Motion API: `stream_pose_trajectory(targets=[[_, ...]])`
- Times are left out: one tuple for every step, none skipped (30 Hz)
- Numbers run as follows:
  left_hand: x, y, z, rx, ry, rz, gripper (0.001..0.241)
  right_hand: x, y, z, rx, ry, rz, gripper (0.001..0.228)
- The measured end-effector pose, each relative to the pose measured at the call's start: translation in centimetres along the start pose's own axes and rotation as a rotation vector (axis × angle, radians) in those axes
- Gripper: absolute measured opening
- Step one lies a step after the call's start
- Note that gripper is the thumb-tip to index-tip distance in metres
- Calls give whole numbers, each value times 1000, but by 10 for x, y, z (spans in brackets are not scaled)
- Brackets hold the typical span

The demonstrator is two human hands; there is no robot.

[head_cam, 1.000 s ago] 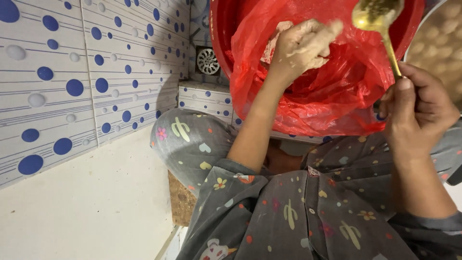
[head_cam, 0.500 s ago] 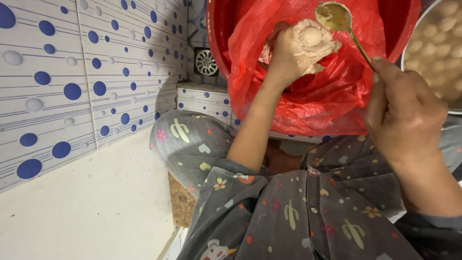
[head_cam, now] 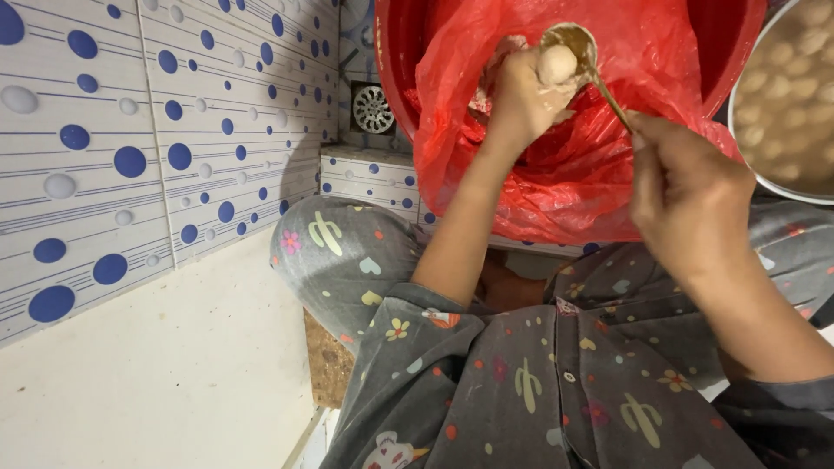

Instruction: Squeezing dough through the hand and scooping it with a spoon into a pot of liquid to form small balls.

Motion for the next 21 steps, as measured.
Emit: stream_pose_trajectory(targets=[[-7, 29, 5, 343, -93, 152, 20, 1, 16, 3, 143, -46, 157, 22], [-17, 56, 14, 687, -184, 303, 12, -1, 33, 8, 289, -96, 313, 21], [-17, 57, 12, 687, -187, 302, 12, -1, 34, 8, 289, -94, 315, 21], [-18, 66, 17, 741, -223, 406, 13, -2, 47, 13, 393, -143, 461, 18], [-21, 73, 21, 795, -261, 510, 18, -7, 59, 20, 500, -195, 607, 17], [-20, 64, 17, 796, -264, 508, 18, -6, 59, 13, 502, -194, 610, 17], [-17, 48, 8, 807, -255, 416, 15, -16, 72, 18, 640, -271, 845, 17], [-14, 32, 0, 817, -247, 324, 41, -30, 81, 24, 777, -351, 1080, 17], [-12, 36, 1, 818, -252, 323, 41, -42, 103, 25, 779, -346, 1083, 17], [-13, 48, 9, 762, -280, 441, 27, -53, 128, 18, 835, -220, 1087, 9], [-14, 60, 18, 701, -313, 558, 37, -66, 154, 10, 888, -88, 1088, 10], [-16, 59, 12, 699, -322, 556, 37, -80, 200, 17, 888, -79, 1093, 10], [-12, 48, -2, 552, -267, 374, 34, -99, 252, 18, 799, 4, 1154, 14], [-10, 34, -15, 406, -213, 190, 34, -119, 304, 18, 708, 86, 1214, 28], [-7, 19, -18, 407, -223, 187, 34, -123, 324, 15, 709, 95, 1220, 28], [-4, 1, -28, 234, -139, 131, 41, -129, 344, 11, 606, 79, 1245, 29], [-1, -17, -37, 62, -52, 76, 52, -133, 365, 8, 504, 59, 1266, 37], [4, -22, -42, 64, -59, 74, 52, -154, 401, 14, 506, 65, 1271, 37], [8, -1, -41, 425, -161, 369, 43, -160, 425, 15, 414, 68, 1052, 30], [3, 13, -33, 786, -264, 665, 36, -169, 445, 17, 321, 67, 834, 27], [1, 11, -33, 789, -268, 664, 36, -179, 461, 23, 325, 69, 837, 27]])
Point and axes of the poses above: each hand's wrist, its own x-axis towards the middle knuckle, its own z-axis out of the palm, y = z × x, the point moved 9 cm from there along x, towards the middle knuckle, and after that the axes turned 13 degrees about z, right-handed, at the moved point
